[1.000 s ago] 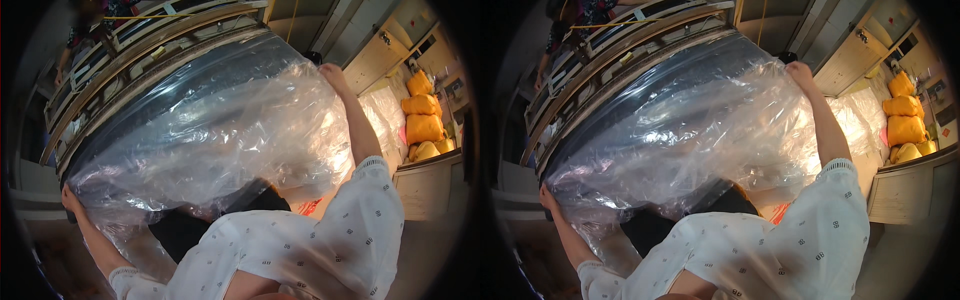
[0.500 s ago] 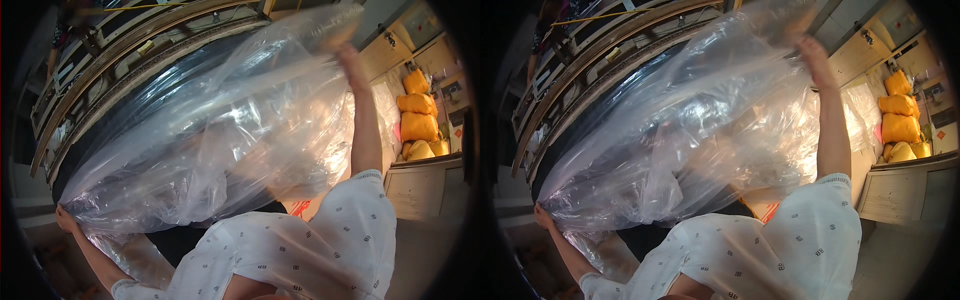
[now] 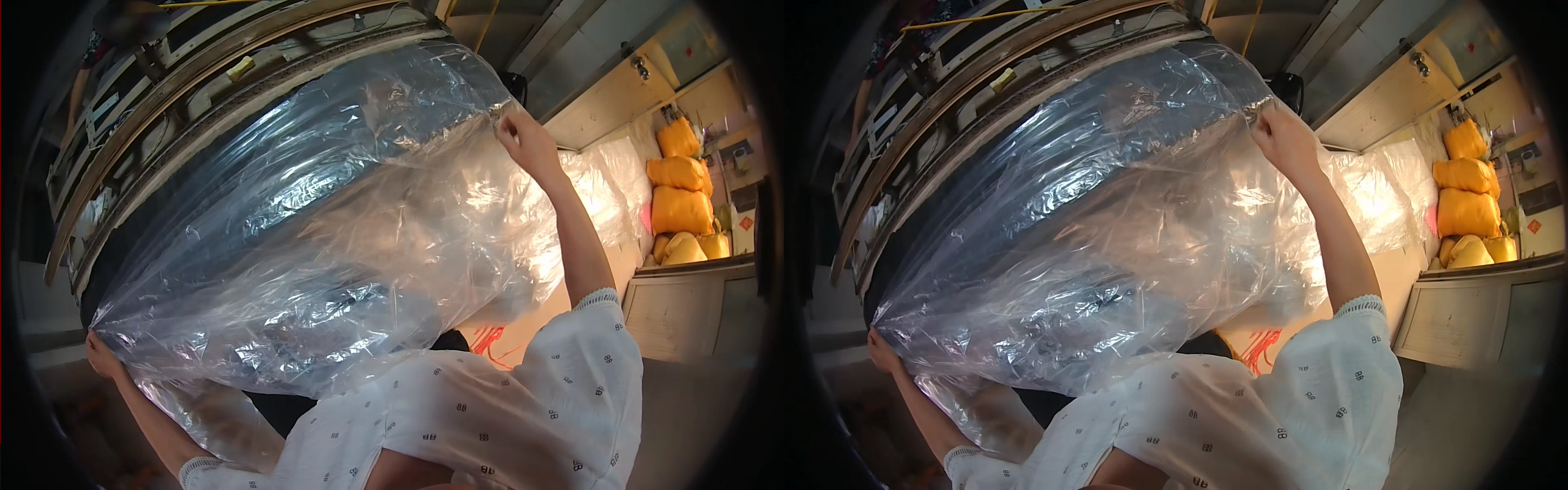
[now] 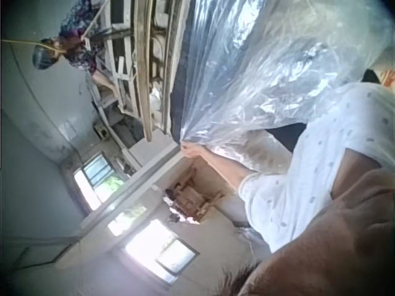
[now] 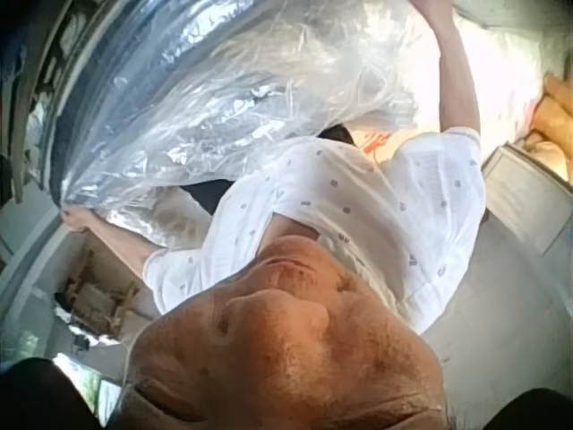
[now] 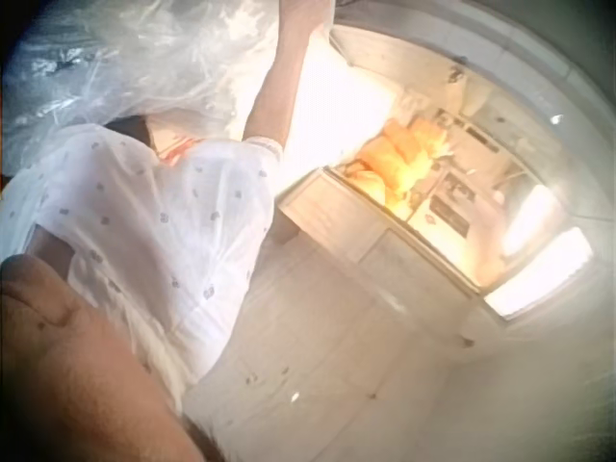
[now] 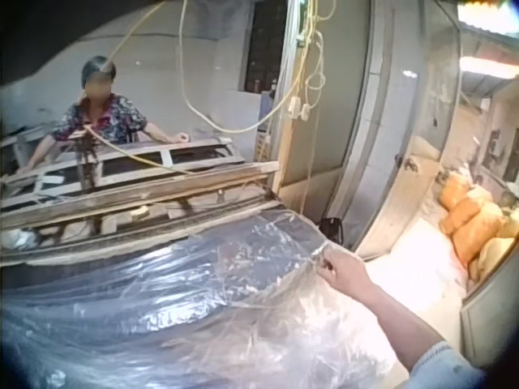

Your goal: Wrapping large manufactured plastic or foam items in clear plastic protective sheets.

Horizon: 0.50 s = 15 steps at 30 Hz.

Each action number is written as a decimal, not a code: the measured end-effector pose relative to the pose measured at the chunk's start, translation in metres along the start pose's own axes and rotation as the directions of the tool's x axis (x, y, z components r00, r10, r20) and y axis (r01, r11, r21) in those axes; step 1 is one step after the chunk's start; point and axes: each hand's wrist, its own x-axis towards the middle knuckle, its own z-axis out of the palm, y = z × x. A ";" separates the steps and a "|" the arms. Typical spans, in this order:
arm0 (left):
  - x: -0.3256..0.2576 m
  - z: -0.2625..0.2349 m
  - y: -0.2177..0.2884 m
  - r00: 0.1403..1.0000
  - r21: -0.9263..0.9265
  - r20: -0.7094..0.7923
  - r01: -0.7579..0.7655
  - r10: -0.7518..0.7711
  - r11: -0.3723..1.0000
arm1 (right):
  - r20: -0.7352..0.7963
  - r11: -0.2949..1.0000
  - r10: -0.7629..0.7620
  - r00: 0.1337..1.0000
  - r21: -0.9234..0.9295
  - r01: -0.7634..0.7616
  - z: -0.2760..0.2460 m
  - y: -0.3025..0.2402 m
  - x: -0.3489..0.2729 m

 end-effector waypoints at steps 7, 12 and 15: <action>-0.003 0.006 0.004 0.999 0.048 -0.001 0.035 -0.035 0.998 | -0.294 0.996 -0.084 0.952 -0.010 0.084 0.068 -0.065 0.126; 0.002 0.007 -0.012 1.000 0.030 0.011 0.011 -0.012 0.999 | -0.245 0.975 0.186 0.951 -0.076 -0.210 0.080 -0.042 0.139; 0.008 0.002 -0.025 1.000 0.051 0.016 0.021 -0.022 0.998 | -0.028 0.975 0.222 0.975 0.031 -0.221 0.070 -0.033 0.147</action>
